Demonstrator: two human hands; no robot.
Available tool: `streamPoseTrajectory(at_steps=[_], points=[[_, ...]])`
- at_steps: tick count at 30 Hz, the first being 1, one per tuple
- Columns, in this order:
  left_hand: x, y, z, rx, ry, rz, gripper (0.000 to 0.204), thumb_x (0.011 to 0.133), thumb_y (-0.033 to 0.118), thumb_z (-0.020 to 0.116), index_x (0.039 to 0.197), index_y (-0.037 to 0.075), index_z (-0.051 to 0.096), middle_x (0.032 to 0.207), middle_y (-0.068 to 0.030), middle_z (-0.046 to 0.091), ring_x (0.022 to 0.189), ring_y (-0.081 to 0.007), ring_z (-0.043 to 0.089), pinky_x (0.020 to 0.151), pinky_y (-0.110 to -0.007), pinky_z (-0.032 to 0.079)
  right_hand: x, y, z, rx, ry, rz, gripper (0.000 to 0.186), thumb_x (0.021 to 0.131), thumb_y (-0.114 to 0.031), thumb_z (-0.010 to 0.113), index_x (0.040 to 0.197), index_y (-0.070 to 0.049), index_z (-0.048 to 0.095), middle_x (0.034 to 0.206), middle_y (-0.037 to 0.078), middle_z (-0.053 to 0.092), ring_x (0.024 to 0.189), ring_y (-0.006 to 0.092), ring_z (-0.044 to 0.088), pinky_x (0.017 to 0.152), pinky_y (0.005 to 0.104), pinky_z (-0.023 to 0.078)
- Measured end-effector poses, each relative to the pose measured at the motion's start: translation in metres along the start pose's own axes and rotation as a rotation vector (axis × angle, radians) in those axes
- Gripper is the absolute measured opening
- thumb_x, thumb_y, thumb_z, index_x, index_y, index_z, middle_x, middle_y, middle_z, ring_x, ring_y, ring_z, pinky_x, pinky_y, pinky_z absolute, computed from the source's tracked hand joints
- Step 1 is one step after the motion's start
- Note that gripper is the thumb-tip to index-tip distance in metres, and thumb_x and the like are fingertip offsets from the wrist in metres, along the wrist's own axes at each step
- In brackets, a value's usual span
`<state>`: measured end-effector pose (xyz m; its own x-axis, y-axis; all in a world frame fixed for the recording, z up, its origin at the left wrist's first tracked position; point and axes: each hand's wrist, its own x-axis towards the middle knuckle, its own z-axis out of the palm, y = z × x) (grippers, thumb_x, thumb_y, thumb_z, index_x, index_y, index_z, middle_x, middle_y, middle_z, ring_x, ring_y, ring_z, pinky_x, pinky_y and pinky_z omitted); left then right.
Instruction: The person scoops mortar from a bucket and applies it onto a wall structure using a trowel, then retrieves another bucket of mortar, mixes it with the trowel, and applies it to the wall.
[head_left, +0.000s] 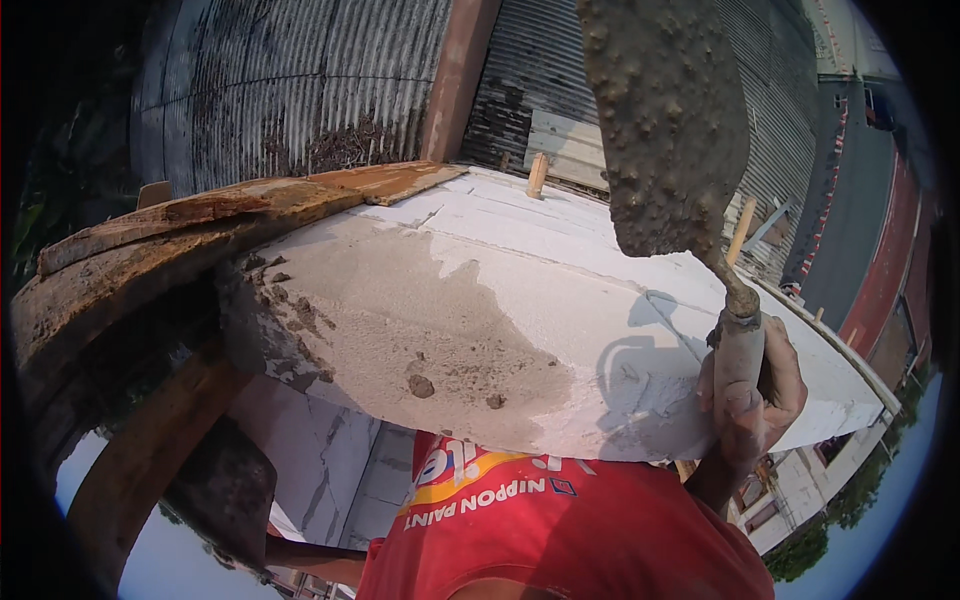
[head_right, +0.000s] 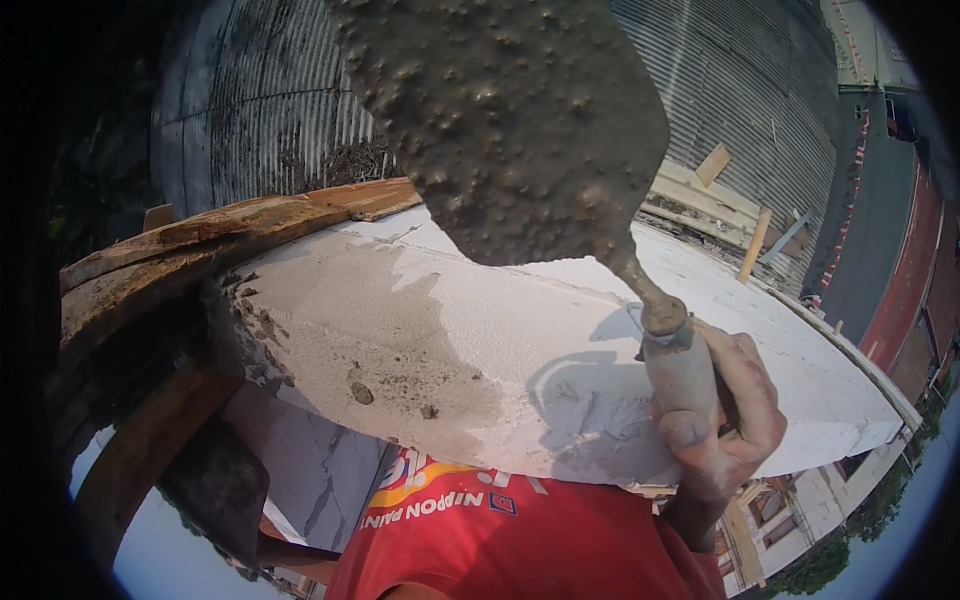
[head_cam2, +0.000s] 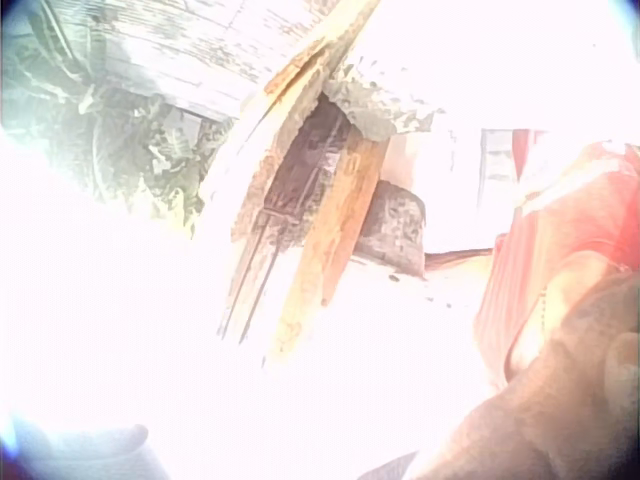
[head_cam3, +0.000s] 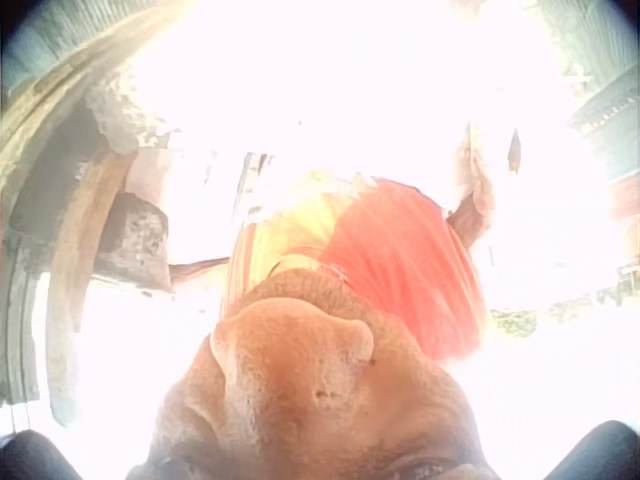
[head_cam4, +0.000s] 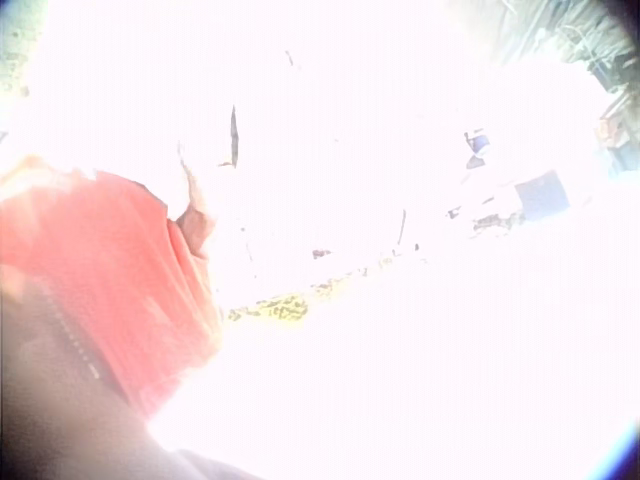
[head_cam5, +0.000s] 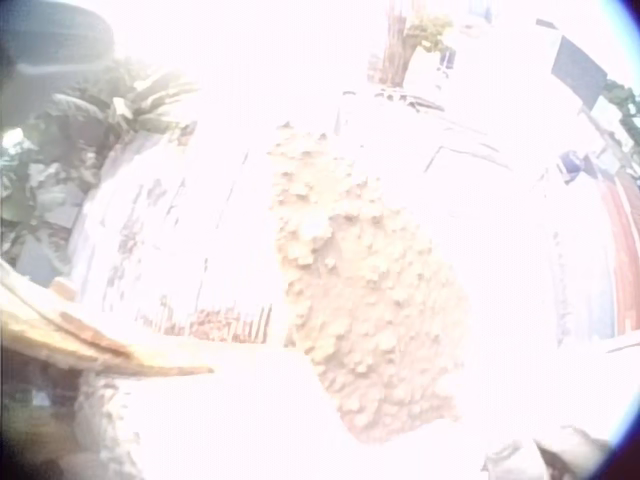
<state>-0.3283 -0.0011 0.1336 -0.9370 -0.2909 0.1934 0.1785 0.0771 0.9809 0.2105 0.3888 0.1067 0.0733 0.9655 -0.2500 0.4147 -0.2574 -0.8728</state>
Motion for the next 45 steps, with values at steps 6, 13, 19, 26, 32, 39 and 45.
streamPoseTrajectory(at_steps=[6, 13, 19, 26, 32, 39, 45], points=[[0.007, -0.001, -0.03, -0.177, -0.024, -0.051, 0.03, 0.092, 0.021, 0.057, 0.112, -0.001, 0.065, 0.12, -0.0176, 0.067, 0.106, -0.0302, 0.066, 0.098, -0.045, 0.051, 0.005, 0.014, 0.001, 0.104, -0.055, -0.197, 0.086, 0.075, -0.05, 0.085, 0.128, 0.012, 0.06, 0.107, 0.015, 0.065, 0.085, 0.0166, 0.063, 0.076, 0.0321, 0.051], [0.016, 0.0, -0.056, -0.618, -0.18, -0.22, 0.031, 0.092, 0.02, 0.058, 0.111, -0.003, 0.065, 0.119, -0.0186, 0.068, 0.105, -0.0309, 0.066, 0.098, -0.046, 0.052, -0.035, -0.042, 0.011, 0.144, -0.228, -0.559, 0.082, 0.085, -0.046, 0.076, 0.137, 0.01, 0.05, 0.104, 0.018, 0.063, 0.069, 0.0147, 0.057, 0.059, 0.0257, 0.044], [-0.01, -0.011, -0.019, -0.873, -0.265, -0.259, 0.035, 0.089, 0.018, 0.055, 0.112, -0.005, 0.067, 0.114, -0.0194, 0.07, 0.105, -0.0317, 0.066, 0.098, -0.049, 0.051, -0.13, -0.179, 0.022, -0.726, -0.141, -1.22, 0.056, 0.091, -0.041, 0.067, 0.129, 0.001, 0.063, 0.117, 0.018, 0.067, 0.094, 0.0248, 0.067, 0.083, 0.0381, 0.053], [-0.076, 0.048, 0.02, -1.079, -0.355, -0.251, 0.029, 0.09, 0.015, 0.053, 0.109, -0.005, 0.061, 0.103, -0.0163, 0.069, 0.09, -0.0275, 0.07, 0.086, -0.042, 0.059, -0.16, -0.273, 0.148, -1.102, -0.426, -1.777, 0.053, 0.091, -0.04, 0.07, 0.129, -0.005, 0.064, 0.122, 0.017, 0.066, 0.103, 0.0268, 0.067, 0.093, 0.0422, 0.053], [-0.089, 0.055, 0.029, -1.082, -0.344, -0.2, 0.022, 0.093, 0.012, 0.051, 0.107, -0.004, 0.057, 0.1, -0.014, 0.067, 0.09, -0.0221, 0.07, 0.083, -0.037, 0.061, -0.173, -0.307, 0.211, -1.396, -0.886, -1.562, 0.053, 0.09, -0.04, 0.072, 0.132, -0.008, 0.062, 0.125, 0.016, 0.065, 0.109, 0.0267, 0.065, 0.098, 0.0442, 0.051], [-0.095, 0.048, 0.042, -0.986, -0.272, -0.103, 0.008, 0.095, 0.01, 0.051, 0.093, 0.003, 0.055, 0.09, -0.005, 0.056, 0.081, -0.0129, 0.063, 0.074, -0.028, 0.059, -0.181, -0.314, 0.21, -1.418, -1.126, -1.263, 0.055, 0.09, -0.04, 0.074, 0.135, -0.012, 0.06, 0.129, 0.016, 0.063, 0.115, 0.0266, 0.063, 0.104, 0.0465, 0.049], [-0.103, 0.061, 0.039, -1.052, -0.233, -0.222, 0.008, 0.095, 0.01, 0.05, 0.091, 0.004, 0.055, 0.09, -0.0044, 0.056, 0.084, -0.0126, 0.063, 0.076, -0.029, 0.058, -0.168, -0.271, 0.215, -1.063, -0.838, -1.765, 0.046, 0.087, -0.041, 0.077, 0.112, -0.003, 0.076, 0.102, 0.015, 0.075, 0.097, 0.0245, 0.072, 0.089, 0.0374, 0.057]])
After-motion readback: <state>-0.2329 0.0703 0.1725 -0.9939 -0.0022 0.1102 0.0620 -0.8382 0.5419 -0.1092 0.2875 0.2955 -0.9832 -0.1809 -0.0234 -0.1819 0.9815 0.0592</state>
